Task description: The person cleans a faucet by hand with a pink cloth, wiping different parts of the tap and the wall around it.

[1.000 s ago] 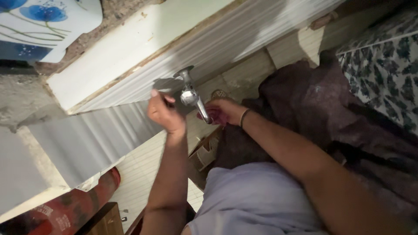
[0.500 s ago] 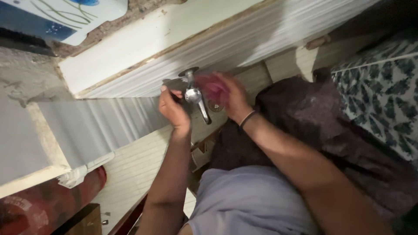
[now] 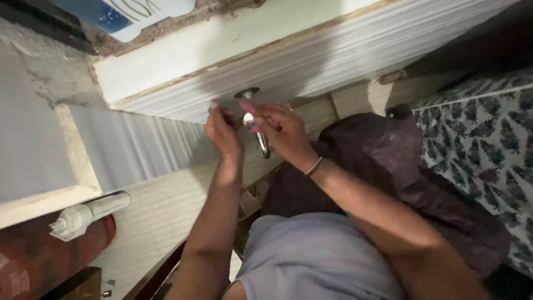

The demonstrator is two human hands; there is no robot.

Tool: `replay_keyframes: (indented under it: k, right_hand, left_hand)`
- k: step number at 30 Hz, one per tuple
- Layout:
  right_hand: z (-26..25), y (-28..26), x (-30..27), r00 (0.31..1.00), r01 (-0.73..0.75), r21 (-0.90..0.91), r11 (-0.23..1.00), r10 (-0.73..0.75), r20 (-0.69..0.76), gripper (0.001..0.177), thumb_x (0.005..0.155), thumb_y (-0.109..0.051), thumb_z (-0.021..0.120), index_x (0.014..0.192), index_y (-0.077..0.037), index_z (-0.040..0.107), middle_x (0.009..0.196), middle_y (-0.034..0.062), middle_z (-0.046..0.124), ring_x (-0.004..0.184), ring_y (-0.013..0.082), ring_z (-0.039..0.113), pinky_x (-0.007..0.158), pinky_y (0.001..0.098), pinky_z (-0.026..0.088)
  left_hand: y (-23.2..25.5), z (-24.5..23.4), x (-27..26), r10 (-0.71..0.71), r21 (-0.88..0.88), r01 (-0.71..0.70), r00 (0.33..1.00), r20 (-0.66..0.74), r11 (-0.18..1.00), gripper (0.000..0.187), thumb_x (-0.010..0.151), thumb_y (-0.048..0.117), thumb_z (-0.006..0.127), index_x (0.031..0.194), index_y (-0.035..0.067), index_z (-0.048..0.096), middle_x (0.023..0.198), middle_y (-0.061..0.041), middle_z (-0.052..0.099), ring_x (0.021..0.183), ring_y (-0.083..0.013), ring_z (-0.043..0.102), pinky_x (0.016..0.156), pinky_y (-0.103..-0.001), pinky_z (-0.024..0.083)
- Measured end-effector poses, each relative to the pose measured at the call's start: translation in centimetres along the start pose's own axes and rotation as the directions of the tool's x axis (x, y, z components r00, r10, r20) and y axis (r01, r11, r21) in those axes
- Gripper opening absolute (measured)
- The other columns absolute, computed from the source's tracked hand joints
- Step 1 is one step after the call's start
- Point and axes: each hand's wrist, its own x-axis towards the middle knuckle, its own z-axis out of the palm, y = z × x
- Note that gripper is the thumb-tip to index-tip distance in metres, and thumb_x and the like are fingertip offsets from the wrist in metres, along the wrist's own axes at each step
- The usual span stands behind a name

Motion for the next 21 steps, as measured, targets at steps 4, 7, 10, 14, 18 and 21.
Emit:
replay_keyframes:
  k: [4, 7, 10, 14, 18, 21]
  right_hand:
    - [0.3, -2.8, -0.3, 0.965, 0.261, -0.420, 0.869, -0.245, 0.093, 0.036, 0.094, -0.002, 0.065, 0.130, -0.006, 0.069, 0.127, 0.0100, 0.068, 0.115, 0.0259, 0.065, 0.090, 0.0336, 0.062]
    - [0.3, -2.7, -0.2, 0.880, 0.465, -0.750, 0.471, -0.337, 0.335, 0.040, 0.090, -0.003, 0.063, 0.130, -0.007, 0.068, 0.134, 0.0117, 0.066, 0.129, 0.0323, 0.057, 0.105, 0.0471, 0.053]
    - [-0.6, -1.7, -0.7, 0.779, 0.613, -0.763, 0.208, -0.323, 0.538, 0.040, 0.090, -0.010, 0.063, 0.130, -0.010, 0.069, 0.138, 0.0097, 0.065, 0.130, 0.0311, 0.059, 0.108, 0.0435, 0.050]
    - [-1.6, -0.1, -2.2, 0.700, 0.704, -0.690, 0.167, -0.327, 0.635, 0.038, 0.092, -0.018, 0.062, 0.129, -0.009, 0.068, 0.140, 0.0094, 0.064, 0.128, 0.0267, 0.058, 0.109, 0.0450, 0.050]
    - [-1.5, 0.0, -2.9, 0.752, 0.651, -0.717, 0.248, -0.335, 0.567, 0.040, 0.094, -0.018, 0.061, 0.132, -0.008, 0.068, 0.140, 0.0105, 0.063, 0.132, 0.0290, 0.056, 0.111, 0.0436, 0.049]
    - [0.0, 0.1, -1.8, 0.788, 0.611, -0.728, 0.311, -0.330, 0.520, 0.038, 0.094, -0.015, 0.059, 0.131, -0.008, 0.067, 0.141, 0.0099, 0.063, 0.137, 0.0295, 0.056, 0.109, 0.0417, 0.049]
  left_hand:
    - [1.0, 0.4, -0.5, -0.071, -0.075, 0.072, 0.997, 0.006, 0.995, 0.043, 0.106, 0.038, 0.056, 0.075, 0.008, 0.061, 0.064, 0.000, 0.055, 0.054, -0.0090, 0.050, 0.049, -0.025, 0.039]
    - [1.3, 0.7, -0.4, -0.023, -0.034, 0.023, 1.000, 0.005, 0.999, 0.046, 0.106, 0.040, 0.058, 0.073, 0.008, 0.060, 0.063, -0.002, 0.056, 0.054, -0.0099, 0.049, 0.049, -0.025, 0.037]
    - [1.3, 0.6, -0.1, -0.097, -0.050, 0.094, 0.994, -0.050, 0.994, 0.047, 0.103, 0.042, 0.060, 0.071, 0.008, 0.059, 0.060, -0.001, 0.053, 0.050, -0.0104, 0.048, 0.046, -0.025, 0.036]
    - [1.0, 0.3, 0.4, -0.124, -0.051, 0.122, 0.991, -0.052, 0.991, 0.046, 0.102, 0.044, 0.059, 0.070, 0.011, 0.057, 0.058, -0.001, 0.053, 0.047, -0.0105, 0.046, 0.043, -0.026, 0.034]
    - [0.4, -0.3, 0.7, -0.102, -0.038, 0.099, 0.992, -0.081, 0.994, 0.046, 0.101, 0.044, 0.059, 0.070, 0.010, 0.059, 0.059, -0.001, 0.054, 0.048, -0.0100, 0.047, 0.043, -0.026, 0.036]
    - [-0.2, -0.5, 0.9, -0.078, -0.020, 0.076, 0.993, -0.087, 0.997, 0.045, 0.103, 0.043, 0.060, 0.071, 0.010, 0.059, 0.061, -0.002, 0.055, 0.050, -0.0101, 0.048, 0.046, -0.026, 0.036]
